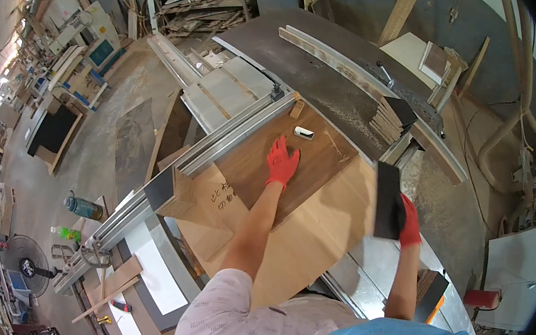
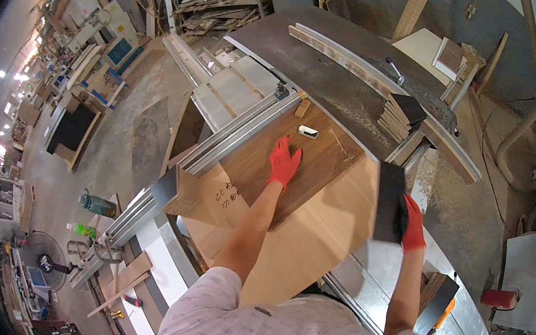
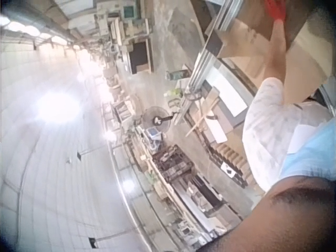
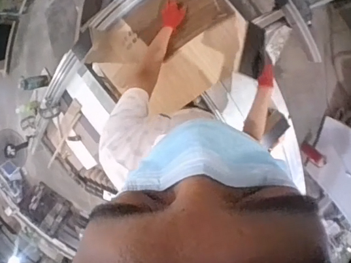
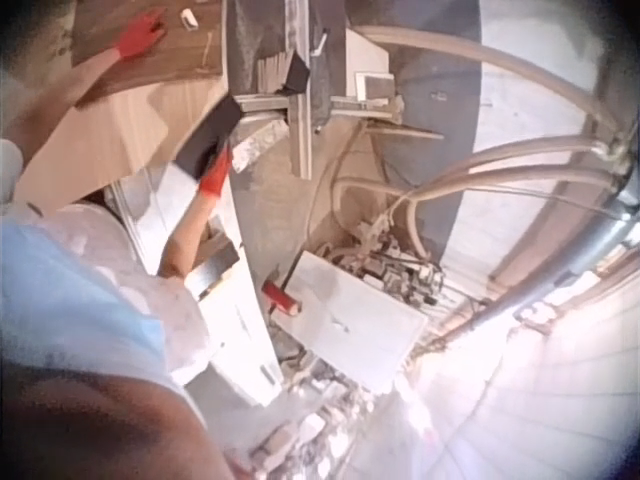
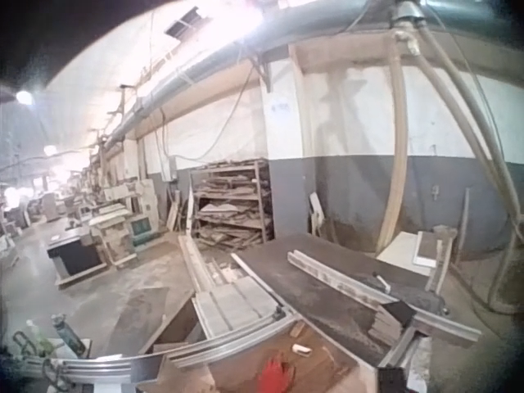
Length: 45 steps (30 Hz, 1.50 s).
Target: The person uses a table saw to cut small rectangular pieces of dark wood. They repeatedly place the wood against the fence, push it through the blade, and then remove the cut piece. The person also uses a yellow push stick to guide the wood safely through the saw.
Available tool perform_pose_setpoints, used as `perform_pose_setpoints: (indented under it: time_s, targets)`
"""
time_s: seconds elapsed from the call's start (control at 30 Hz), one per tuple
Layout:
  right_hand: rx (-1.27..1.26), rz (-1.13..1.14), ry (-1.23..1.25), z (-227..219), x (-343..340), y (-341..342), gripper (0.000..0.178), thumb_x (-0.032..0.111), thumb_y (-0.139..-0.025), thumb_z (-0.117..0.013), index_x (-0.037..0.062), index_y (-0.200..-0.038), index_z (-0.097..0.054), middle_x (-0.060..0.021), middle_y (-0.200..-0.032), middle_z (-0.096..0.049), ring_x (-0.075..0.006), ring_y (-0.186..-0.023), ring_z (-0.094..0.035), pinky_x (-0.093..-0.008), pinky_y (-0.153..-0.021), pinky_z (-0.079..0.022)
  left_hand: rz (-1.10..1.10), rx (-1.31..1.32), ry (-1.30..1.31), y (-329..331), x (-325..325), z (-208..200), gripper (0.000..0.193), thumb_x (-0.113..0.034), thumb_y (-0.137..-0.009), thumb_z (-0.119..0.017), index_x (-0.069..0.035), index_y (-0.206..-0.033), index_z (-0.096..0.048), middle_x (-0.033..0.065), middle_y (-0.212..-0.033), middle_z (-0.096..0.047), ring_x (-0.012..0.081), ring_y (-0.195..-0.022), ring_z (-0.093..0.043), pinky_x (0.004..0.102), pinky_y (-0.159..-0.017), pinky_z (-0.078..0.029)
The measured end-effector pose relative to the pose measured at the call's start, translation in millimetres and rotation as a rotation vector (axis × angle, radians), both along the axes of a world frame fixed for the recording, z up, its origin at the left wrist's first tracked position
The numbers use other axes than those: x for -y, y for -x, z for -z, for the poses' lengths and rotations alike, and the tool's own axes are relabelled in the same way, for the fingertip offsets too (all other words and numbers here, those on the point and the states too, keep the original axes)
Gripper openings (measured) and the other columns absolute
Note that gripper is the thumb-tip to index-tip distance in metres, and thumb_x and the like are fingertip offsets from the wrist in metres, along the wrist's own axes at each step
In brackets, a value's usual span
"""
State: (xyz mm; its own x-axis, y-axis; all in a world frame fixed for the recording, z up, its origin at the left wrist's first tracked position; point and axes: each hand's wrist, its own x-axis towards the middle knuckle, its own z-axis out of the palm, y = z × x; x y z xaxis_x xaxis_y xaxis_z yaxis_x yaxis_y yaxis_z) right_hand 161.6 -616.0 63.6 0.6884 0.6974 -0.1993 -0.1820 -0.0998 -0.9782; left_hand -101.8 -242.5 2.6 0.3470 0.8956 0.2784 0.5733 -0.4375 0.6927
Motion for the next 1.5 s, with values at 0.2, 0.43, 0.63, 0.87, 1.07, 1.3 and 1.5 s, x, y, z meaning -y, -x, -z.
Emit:
perform_pose_setpoints:
  time_s: [0.2, 0.43, 0.63, 0.87, 1.07, 1.3, 1.5]
  targets:
    - [-0.317, -0.184, -0.082, 89.0, -229.9, -86.4, 0.021, 0.025, -0.102, -0.07, 0.0078, -0.114, -0.075, -0.0022, -0.106, -0.074, -0.017, -0.099, -0.067, -0.0338, -0.091, -0.053, -0.134, -0.09, -0.125, -59.9, -24.5, -2.1, 0.066, -0.033, -0.088, -0.075, -0.011, -0.146, -0.054, 0.0123, -0.145, -0.059, 0.0337, -0.131, -0.056, 0.051, -0.108, -0.041]
    - [-0.001, -0.186, 0.077, 137.2, -395.8, -140.5, 0.037, 0.032, -0.1, -0.071, 0.0042, -0.123, -0.073, -0.0089, -0.11, -0.074, -0.0235, -0.097, -0.066, -0.0381, -0.089, -0.053, -0.028, -0.032, -0.037, -71.2, -17.0, -25.9, 0.073, -0.039, -0.086, -0.076, -0.006, -0.147, -0.053, 0.0144, -0.143, -0.06, 0.0341, -0.13, -0.055, 0.0505, -0.111, -0.039]
    - [0.518, -0.309, 0.373, 115.2, -451.1, -67.0, 0.049, 0.036, -0.097, -0.075, 0.0038, -0.133, -0.07, -0.0165, -0.129, -0.071, -0.0256, -0.107, -0.069, -0.0396, -0.09, -0.056, -0.073, -0.037, -0.138, -68.6, -31.1, -15.0, 0.096, -0.05, -0.076, -0.085, -0.003, -0.151, -0.046, 0.0208, -0.148, -0.052, 0.0403, -0.138, -0.047, 0.0557, -0.116, -0.032]
    - [0.509, -0.418, 0.404, 120.5, -447.4, -109.2, 0.043, 0.039, -0.094, -0.078, -0.003, -0.102, -0.075, -0.0209, -0.1, -0.077, -0.0362, -0.094, -0.071, -0.0473, -0.083, -0.054, -0.197, -0.027, -0.077, -118.7, -39.0, -15.3, 0.103, -0.05, -0.067, -0.091, -0.006, -0.148, -0.046, 0.0199, -0.142, -0.053, 0.0404, -0.138, -0.044, 0.0617, -0.118, -0.026]
    - [0.728, -0.343, 0.372, 119.2, -450.4, -85.7, 0.042, 0.039, -0.096, -0.076, -0.0028, -0.096, -0.074, -0.0178, -0.089, -0.073, -0.0289, -0.082, -0.065, -0.0451, -0.076, -0.05, -0.23, 0.033, -0.096, -115.5, -47.3, -6.1, 0.092, -0.049, -0.065, -0.092, -0.012, -0.139, -0.051, 0.0179, -0.132, -0.053, 0.04, -0.132, -0.045, 0.0596, -0.117, -0.028]
    - [0.449, -0.418, 0.366, 114.0, -449.6, -85.9, 0.037, 0.037, -0.096, -0.077, 0.0006, -0.1, -0.076, -0.0113, -0.082, -0.069, -0.0201, -0.077, -0.062, -0.0422, -0.071, -0.049, -0.174, -0.036, -0.049, -122.6, -67.9, -23.8, 0.108, -0.053, -0.062, -0.093, -0.007, -0.147, -0.046, 0.0291, -0.151, -0.045, 0.0451, -0.142, -0.038, 0.0598, -0.115, -0.029]
    - [0.794, -0.266, 0.612, 108.0, -424.0, -99.0, 0.043, 0.039, -0.09, -0.082, 0.0047, -0.115, -0.074, -0.0163, -0.108, -0.072, -0.0312, -0.095, -0.067, -0.0472, -0.086, -0.053, -0.043, -0.089, -0.014, -140.3, -71.8, -12.7, 0.109, -0.057, -0.062, -0.091, -0.006, -0.147, -0.047, 0.0291, -0.154, -0.044, 0.0464, -0.145, -0.037, 0.0587, -0.115, -0.03]
